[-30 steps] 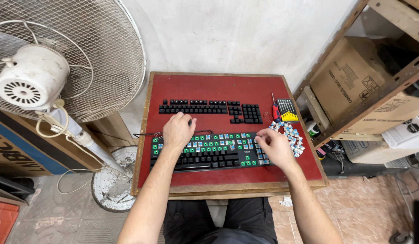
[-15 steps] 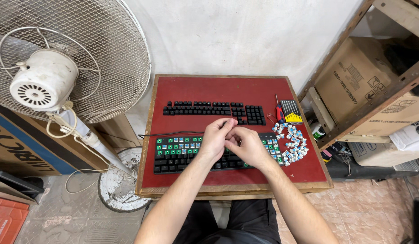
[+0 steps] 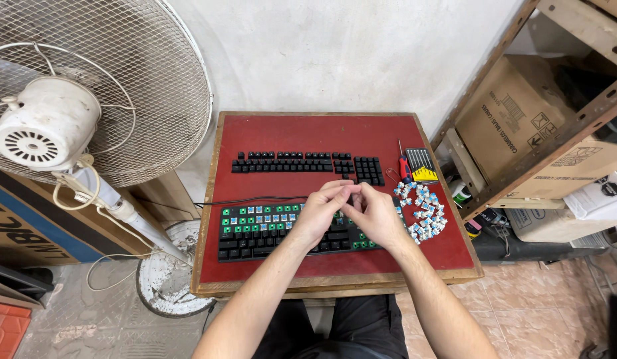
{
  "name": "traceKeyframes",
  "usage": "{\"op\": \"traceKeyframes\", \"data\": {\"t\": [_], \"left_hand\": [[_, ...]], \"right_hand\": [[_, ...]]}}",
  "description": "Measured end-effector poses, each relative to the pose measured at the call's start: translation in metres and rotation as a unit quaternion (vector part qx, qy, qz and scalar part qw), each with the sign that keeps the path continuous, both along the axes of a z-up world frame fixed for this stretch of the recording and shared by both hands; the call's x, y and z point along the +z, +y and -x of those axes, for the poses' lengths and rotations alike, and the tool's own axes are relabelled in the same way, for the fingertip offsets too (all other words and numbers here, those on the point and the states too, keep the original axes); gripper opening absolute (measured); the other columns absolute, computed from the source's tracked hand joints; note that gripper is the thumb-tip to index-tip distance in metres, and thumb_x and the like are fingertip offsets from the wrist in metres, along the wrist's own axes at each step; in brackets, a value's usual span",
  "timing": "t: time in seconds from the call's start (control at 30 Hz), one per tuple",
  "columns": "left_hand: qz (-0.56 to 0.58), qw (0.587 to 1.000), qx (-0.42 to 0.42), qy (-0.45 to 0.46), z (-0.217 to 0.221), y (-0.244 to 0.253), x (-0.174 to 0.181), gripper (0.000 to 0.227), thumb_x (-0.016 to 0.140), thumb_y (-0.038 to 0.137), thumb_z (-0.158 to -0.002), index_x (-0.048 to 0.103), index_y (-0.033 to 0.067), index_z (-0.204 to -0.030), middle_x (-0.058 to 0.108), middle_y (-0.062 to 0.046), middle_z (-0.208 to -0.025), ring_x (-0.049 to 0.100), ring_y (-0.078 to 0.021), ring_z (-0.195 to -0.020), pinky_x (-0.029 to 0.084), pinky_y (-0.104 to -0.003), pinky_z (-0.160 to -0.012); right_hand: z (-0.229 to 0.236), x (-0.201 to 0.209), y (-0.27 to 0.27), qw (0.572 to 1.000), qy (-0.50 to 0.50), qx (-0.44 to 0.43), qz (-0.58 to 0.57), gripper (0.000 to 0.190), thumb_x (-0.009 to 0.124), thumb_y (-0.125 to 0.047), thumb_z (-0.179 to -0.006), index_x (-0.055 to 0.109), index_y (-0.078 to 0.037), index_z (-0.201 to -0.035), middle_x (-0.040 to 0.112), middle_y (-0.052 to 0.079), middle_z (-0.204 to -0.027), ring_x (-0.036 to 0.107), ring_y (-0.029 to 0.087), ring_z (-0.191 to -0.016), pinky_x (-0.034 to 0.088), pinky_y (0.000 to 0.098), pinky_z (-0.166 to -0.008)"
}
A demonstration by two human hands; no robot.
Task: The person uses a keycap puller to remove black keycaps from a mechanical keyboard and places them on the table. They then press down on the remaining keycaps to ensure they are seated properly.
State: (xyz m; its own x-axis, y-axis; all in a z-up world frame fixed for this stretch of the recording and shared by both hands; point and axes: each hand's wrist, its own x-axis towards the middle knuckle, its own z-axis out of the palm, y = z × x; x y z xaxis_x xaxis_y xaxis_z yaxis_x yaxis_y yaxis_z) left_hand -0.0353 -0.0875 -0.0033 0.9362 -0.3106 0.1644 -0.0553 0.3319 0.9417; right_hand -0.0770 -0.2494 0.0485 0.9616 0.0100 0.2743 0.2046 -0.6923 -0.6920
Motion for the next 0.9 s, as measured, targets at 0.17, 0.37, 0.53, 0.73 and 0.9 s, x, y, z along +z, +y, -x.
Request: {"op": "traceKeyframes", "data": {"t": [0.17,0.37,0.53,0.73,0.9], "left_hand": [[-0.245,0.962,0.049,-0.113,-0.008,0.036,-0.004,0.039,0.071,0.051,-0.112,0.083,0.0283,-0.142,0.076,-0.003,-0.141,0.064,-0.0299,-0.141,0.050,-0.047,-0.118],[-0.474,0.840,0.133,-0.228,-0.026,0.056,-0.047,0.034,0.072,0.045,-0.111,0.083,0.0231,-0.135,0.073,0.001,-0.135,0.058,-0.0258,-0.143,0.047,-0.047,-0.118],[-0.511,0.800,0.177,-0.260,-0.033,0.054,-0.072,0.030,0.073,0.043,-0.109,0.084,0.0222,-0.128,0.074,0.002,-0.124,0.064,-0.0218,-0.132,0.051,-0.043,-0.111],[-0.524,0.756,0.222,-0.323,-0.031,0.051,-0.082,0.026,0.076,0.043,-0.105,0.083,0.0253,-0.122,0.073,0.004,-0.112,0.069,-0.0184,-0.118,0.052,-0.039,-0.103],[-0.538,0.744,0.230,-0.322,-0.030,0.049,-0.087,0.025,0.076,0.044,-0.103,0.083,0.0250,-0.116,0.070,0.005,-0.110,0.070,-0.0192,-0.114,0.052,-0.040,-0.102]], "right_hand": [[-0.002,-0.013,-0.031,0.999,0.008,-0.051,0.009,0.020,0.082,-0.028,-0.097,0.069,-0.015,-0.091,0.069,0.006,-0.060,0.072,0.027,-0.066,0.056,0.0399,-0.067],[0.007,-0.010,-0.027,0.998,0.018,-0.063,0.017,0.011,0.073,-0.028,-0.106,0.076,-0.020,-0.112,0.079,0.008,-0.068,0.079,0.030,-0.073,0.061,0.0425,-0.073],[0.005,-0.034,-0.026,0.997,0.039,-0.073,0.005,0.011,0.069,-0.030,-0.109,0.074,-0.020,-0.110,0.079,0.002,-0.065,0.079,0.023,-0.068,0.062,0.0369,-0.071],[0.015,-0.028,-0.011,0.998,0.029,-0.054,-0.002,0.010,0.072,-0.028,-0.106,0.071,-0.018,-0.107,0.082,0.004,-0.067,0.083,0.019,-0.067,0.065,0.0340,-0.072],[0.013,-0.033,-0.001,0.998,0.030,-0.022,-0.056,0.007,0.069,-0.023,-0.107,0.071,-0.017,-0.105,0.082,0.005,-0.066,0.084,0.017,-0.064,0.064,0.0307,-0.069]]}}
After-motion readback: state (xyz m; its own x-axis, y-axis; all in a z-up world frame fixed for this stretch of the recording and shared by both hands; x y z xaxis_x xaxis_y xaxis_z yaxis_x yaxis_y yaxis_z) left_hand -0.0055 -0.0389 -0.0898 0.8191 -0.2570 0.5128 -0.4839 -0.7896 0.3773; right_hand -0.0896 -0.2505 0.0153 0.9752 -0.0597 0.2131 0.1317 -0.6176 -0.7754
